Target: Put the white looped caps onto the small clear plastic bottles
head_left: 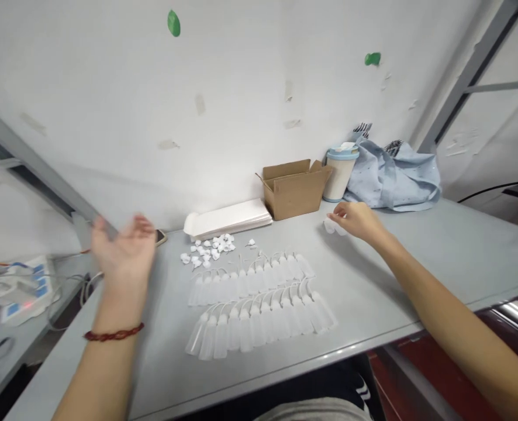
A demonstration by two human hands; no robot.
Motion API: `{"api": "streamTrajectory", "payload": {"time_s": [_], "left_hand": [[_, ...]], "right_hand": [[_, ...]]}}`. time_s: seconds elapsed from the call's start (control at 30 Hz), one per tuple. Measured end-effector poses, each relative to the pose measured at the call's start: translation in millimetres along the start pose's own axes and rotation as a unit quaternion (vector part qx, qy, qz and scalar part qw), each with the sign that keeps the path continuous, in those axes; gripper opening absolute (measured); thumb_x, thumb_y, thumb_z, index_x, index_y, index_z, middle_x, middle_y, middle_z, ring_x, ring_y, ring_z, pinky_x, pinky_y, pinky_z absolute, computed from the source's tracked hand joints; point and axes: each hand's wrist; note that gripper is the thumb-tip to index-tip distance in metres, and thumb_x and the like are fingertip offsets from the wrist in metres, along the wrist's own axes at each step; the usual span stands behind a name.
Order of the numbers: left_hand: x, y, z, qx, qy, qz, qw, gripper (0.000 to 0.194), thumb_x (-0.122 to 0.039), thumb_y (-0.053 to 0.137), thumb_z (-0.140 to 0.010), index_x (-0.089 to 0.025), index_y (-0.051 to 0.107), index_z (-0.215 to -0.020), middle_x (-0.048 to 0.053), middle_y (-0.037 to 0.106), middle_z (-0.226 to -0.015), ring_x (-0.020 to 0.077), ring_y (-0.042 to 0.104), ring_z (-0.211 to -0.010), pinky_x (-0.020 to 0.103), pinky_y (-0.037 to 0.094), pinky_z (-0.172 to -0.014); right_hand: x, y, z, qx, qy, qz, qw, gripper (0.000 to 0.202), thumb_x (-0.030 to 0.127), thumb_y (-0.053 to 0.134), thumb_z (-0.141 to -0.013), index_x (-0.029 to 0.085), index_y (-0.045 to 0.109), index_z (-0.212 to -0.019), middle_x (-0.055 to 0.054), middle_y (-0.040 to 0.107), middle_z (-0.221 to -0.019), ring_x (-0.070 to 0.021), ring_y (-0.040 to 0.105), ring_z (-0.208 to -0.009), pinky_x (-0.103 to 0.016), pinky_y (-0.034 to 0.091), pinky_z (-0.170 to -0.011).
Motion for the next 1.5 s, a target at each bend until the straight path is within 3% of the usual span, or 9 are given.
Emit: {"api": "streamTrajectory", "payload": {"time_s": [0.07, 0.17, 0.3, 0.47, 0.63, 0.83, 0.9, 1.23, 1.5], "left_hand": [[7.8, 4.6, 0.8, 0.015, -0.067, 0.046, 0.997, 0.035, -0.035, 0.035, -0.087, -0.016, 0.052, -0.063, -0.002, 0.043, -0.053, 0.0077, 0.037, -0.045, 0.020, 0.036, -0.045], [18.8, 32.6, 10.5, 0.069, -0.152, 0.100, 0.981, 0.020, -0.028, 0.052, -0.077, -0.010, 0.062, -0.072, -0.002, 0.044, -0.056, 0.0056, 0.033, -0.043, 0.019, 0.031, -0.040], [15.0, 61.9, 31.5, 0.131, -0.207, 0.142, 0.959, 0.024, -0.030, 0.062, -0.072, -0.009, 0.068, -0.081, -0.001, 0.049, -0.063, 0.0043, 0.036, -0.046, 0.018, 0.026, -0.040], [6.6, 67.4, 48.7, 0.166, -0.228, 0.081, 0.956, 0.018, -0.028, 0.060, -0.073, -0.012, 0.069, -0.074, -0.005, 0.044, -0.056, 0.0047, 0.032, -0.046, 0.019, 0.026, -0.044], [7.7, 73.2, 54.6, 0.194, -0.183, -0.033, 0.963, 0.024, -0.034, 0.054, -0.076, -0.015, 0.067, -0.069, -0.005, 0.044, -0.053, 0.0077, 0.033, -0.047, 0.022, 0.028, -0.047], [13.9, 78.5, 65.1, 0.210, 0.044, -0.238, 0.947, 0.023, -0.029, 0.047, -0.080, -0.018, 0.066, -0.073, 0.000, 0.060, -0.065, 0.0143, 0.049, -0.060, 0.027, 0.037, -0.058], [16.9, 78.5, 63.7, 0.218, 0.079, -0.264, 0.936, 0.023, -0.027, 0.045, -0.081, -0.019, 0.066, -0.076, 0.001, 0.064, -0.070, 0.0158, 0.052, -0.063, 0.027, 0.039, -0.059], [30.2, 90.7, 1.7, 0.315, 0.157, -0.370, 0.860, 0.026, -0.020, 0.047, -0.078, -0.017, 0.068, -0.092, 0.008, 0.069, -0.091, 0.0244, 0.060, -0.089, 0.035, 0.045, -0.078], [48.2, 108.2, 0.0, 0.301, 0.145, -0.361, 0.870, 0.021, -0.021, 0.050, -0.076, -0.017, 0.071, -0.078, 0.011, 0.070, -0.084, 0.0284, 0.060, -0.088, 0.038, 0.045, -0.080]], "right_hand": [[-2.9, 2.2, -2.0, -0.004, 0.001, 0.006, 1.000, 0.020, 0.031, 0.054, -0.085, 0.016, 0.067, -0.088, -0.008, 0.071, -0.090, -0.0229, 0.064, -0.081, -0.028, 0.039, -0.059], [-8.2, 5.4, -4.7, -0.012, 0.008, 0.009, 1.000, 0.021, 0.032, 0.053, -0.085, 0.016, 0.067, -0.088, -0.008, 0.071, -0.089, -0.0236, 0.064, -0.081, -0.029, 0.038, -0.058], [-11.6, 6.8, -5.8, -0.011, 0.022, 0.022, 0.999, 0.021, 0.032, 0.054, -0.084, 0.017, 0.067, -0.091, -0.008, 0.070, -0.091, -0.0249, 0.064, -0.082, -0.029, 0.037, -0.057], [-10.1, 6.2, -5.1, 0.001, 0.018, 0.038, 0.999, 0.021, 0.027, 0.055, -0.082, 0.015, 0.067, -0.095, -0.010, 0.070, -0.090, -0.0254, 0.063, -0.085, -0.029, 0.038, -0.058], [-10.7, 5.6, -5.0, 0.031, 0.042, 0.062, 0.997, 0.025, 0.027, 0.056, -0.083, 0.014, 0.064, -0.103, -0.010, 0.069, -0.096, -0.0248, 0.062, -0.088, -0.028, 0.039, -0.061], [-16.2, 10.8, -5.7, 0.078, 0.019, 0.083, 0.993, 0.026, 0.025, 0.057, -0.081, 0.013, 0.063, -0.104, -0.012, 0.067, -0.098, -0.0233, 0.062, -0.087, -0.027, 0.037, -0.062], [-17.2, 12.3, -6.7, 0.084, 0.019, 0.075, 0.993, 0.027, 0.025, 0.056, -0.081, 0.014, 0.063, -0.104, -0.012, 0.067, -0.098, -0.0226, 0.061, -0.086, -0.026, 0.037, -0.061], [-14.3, 14.1, -12.0, 0.126, 0.030, 0.035, 0.991, 0.026, 0.028, 0.059, -0.080, 0.015, 0.064, -0.101, -0.010, 0.068, -0.090, -0.0206, 0.062, -0.081, -0.025, 0.037, -0.058], [-13.9, 12.8, -6.4, 0.101, 0.021, 0.021, 0.994, 0.026, 0.023, 0.061, -0.075, 0.013, 0.065, -0.099, -0.012, 0.068, -0.093, -0.0210, 0.062, -0.080, -0.024, 0.039, -0.059]]}}
Point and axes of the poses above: each hand's wrist, its own z-axis away from the middle knuckle, its own y-axis out of the palm, x = y × z
